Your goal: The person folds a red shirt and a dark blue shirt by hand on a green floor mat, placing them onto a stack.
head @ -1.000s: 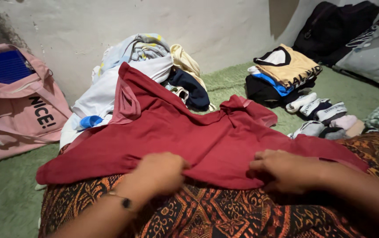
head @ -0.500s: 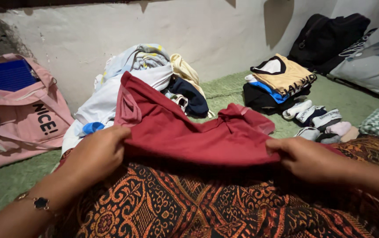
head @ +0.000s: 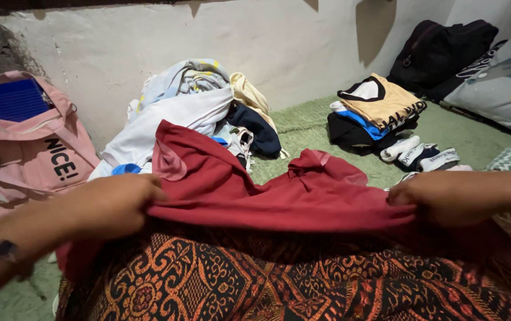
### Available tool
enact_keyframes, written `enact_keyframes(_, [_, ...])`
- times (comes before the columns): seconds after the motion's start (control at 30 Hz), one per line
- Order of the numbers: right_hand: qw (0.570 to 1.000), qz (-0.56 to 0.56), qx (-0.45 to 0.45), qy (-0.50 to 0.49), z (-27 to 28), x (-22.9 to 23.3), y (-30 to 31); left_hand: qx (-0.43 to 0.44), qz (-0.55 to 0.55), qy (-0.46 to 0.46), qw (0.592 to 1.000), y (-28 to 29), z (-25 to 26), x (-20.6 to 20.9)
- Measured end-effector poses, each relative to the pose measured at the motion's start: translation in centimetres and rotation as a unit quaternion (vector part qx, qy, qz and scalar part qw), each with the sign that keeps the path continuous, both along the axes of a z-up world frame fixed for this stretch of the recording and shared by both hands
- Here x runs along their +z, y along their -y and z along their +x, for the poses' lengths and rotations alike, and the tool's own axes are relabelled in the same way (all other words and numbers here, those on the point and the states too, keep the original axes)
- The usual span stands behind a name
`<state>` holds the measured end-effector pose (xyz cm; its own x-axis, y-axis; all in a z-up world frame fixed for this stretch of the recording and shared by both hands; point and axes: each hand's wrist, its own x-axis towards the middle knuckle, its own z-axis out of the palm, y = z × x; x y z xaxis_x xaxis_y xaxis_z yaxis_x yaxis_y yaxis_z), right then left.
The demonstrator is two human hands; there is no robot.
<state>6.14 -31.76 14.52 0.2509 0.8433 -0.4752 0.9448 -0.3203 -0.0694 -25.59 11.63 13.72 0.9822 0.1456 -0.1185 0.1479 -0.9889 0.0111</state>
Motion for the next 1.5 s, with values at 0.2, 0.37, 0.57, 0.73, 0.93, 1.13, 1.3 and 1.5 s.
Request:
enact_keyframes(0.2, [0.963,-0.042,-0.209,-0.164,1.7,0.7,1.9,0.132,-0.156,-0.034,0.978,-6.3,-2.0,0.9])
enact_keyframes(0.37, [0.947,-0.059,-0.180,-0.260,4.8,-0.9,3.8,0.198,-0.288,-0.095,0.932,-8.9,-4.5,0.5])
enact_keyframes(0.57, [0.901,-0.187,-0.251,-0.301,7.9,0.2,4.3,0.141,-0.399,-0.284,0.860,-10.6,-5.3,0.4])
enact_keyframes(0.73, [0.890,-0.210,-0.240,-0.327,7.4,0.7,3.2,0.249,-0.555,-0.357,0.709,-5.1,-6.2,4.2])
enact_keyframes(0.93, [0.878,-0.211,-0.223,-0.368,5.8,2.4,0.3,0.317,-0.695,-0.036,0.645,-4.9,-6.8,4.7])
enact_keyframes(1.13, [0.885,-0.133,-0.203,-0.397,6.9,2.5,-4.8,0.209,-0.784,0.054,0.582,-8.0,-5.1,-0.2])
enact_keyframes(1.3, [0.824,0.019,-0.420,-0.379,12.5,-5.2,-2.2,0.299,-0.787,0.134,0.523,-4.2,-6.3,-1.3])
enact_keyframes(1.5, [0.638,0.062,-0.431,-0.635,20.8,-11.8,5.1,0.110,-0.871,-0.157,0.452,-1.9,-10.1,-0.3])
